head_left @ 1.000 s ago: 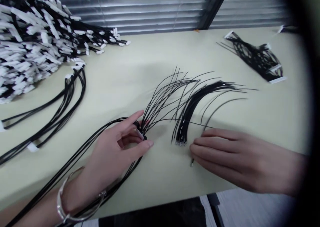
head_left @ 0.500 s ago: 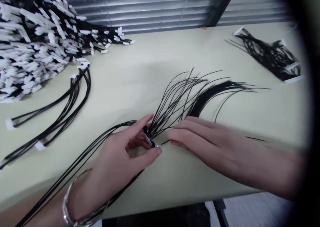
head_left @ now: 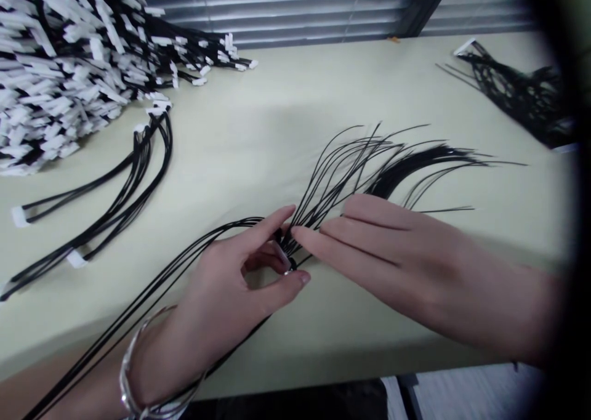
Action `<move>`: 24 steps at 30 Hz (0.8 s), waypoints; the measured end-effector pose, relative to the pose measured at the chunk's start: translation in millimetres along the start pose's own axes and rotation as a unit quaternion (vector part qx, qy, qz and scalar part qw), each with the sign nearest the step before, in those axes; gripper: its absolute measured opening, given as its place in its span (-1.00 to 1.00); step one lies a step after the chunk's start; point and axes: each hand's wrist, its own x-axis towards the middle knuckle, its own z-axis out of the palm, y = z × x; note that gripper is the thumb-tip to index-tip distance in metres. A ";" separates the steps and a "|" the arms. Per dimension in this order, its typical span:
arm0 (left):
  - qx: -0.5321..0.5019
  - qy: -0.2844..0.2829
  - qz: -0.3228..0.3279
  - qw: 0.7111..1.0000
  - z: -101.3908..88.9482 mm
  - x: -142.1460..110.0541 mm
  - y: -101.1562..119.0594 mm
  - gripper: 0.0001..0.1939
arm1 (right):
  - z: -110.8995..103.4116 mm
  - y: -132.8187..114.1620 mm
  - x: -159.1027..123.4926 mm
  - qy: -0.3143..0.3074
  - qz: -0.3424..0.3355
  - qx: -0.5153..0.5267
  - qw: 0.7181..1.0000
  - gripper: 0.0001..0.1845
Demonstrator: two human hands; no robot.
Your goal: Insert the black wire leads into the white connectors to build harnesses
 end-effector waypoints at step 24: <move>-0.018 -0.002 0.008 1.000 -1.5 1.5 1.9 -0.38 | 10.5 12.5 4.0 -0.078 0.155 0.212 0.962 -0.86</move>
